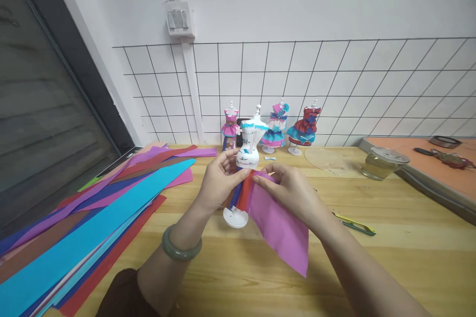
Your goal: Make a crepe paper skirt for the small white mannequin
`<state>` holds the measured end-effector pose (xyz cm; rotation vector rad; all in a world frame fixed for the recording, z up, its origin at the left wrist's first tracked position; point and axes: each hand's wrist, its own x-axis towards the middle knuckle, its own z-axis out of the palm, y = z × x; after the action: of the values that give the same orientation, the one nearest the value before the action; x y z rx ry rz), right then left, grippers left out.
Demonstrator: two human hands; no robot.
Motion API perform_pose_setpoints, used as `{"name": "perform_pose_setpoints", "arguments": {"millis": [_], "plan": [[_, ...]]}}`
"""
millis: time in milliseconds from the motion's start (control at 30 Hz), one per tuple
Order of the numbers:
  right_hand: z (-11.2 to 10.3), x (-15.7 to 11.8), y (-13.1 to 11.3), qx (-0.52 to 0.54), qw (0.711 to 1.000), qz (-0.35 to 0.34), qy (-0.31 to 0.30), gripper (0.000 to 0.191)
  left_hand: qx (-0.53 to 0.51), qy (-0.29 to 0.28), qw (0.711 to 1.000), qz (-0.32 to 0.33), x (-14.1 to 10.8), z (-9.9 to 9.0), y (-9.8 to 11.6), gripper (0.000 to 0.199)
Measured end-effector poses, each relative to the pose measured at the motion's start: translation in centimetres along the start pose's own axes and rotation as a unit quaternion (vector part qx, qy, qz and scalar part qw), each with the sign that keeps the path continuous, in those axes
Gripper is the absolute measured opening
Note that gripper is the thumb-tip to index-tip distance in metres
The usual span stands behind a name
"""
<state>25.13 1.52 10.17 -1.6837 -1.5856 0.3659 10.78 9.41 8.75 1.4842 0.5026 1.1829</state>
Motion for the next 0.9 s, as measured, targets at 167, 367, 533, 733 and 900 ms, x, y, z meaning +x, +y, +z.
{"name": "perform_pose_setpoints", "arguments": {"millis": [167, 367, 533, 733, 900], "plan": [[0.09, -0.20, -0.04, -0.027, 1.000, -0.001, 0.015, 0.024, 0.006, 0.001, 1.000, 0.005, -0.11, 0.04, 0.11, 0.044], [-0.08, -0.39, -0.14, -0.016, 0.997, -0.077, -0.024, 0.017, 0.005, 0.007, 1.000, 0.000, -0.06, -0.04, 0.14, 0.045], [-0.14, -0.38, -0.37, -0.008, 0.996, -0.090, -0.027, 0.017, 0.006, 0.008, 1.000, -0.005, -0.07, -0.04, 0.27, 0.045], [0.00, -0.24, 0.02, -0.022, 0.999, -0.040, 0.015, 0.025, 0.001, 0.002, 1.000, -0.006, -0.12, 0.00, 0.25, 0.045], [0.13, -0.22, -0.02, 0.001, 0.998, -0.062, 0.007, 0.017, 0.000, 0.003, 1.000, -0.008, -0.17, 0.08, 0.34, 0.044]]}}
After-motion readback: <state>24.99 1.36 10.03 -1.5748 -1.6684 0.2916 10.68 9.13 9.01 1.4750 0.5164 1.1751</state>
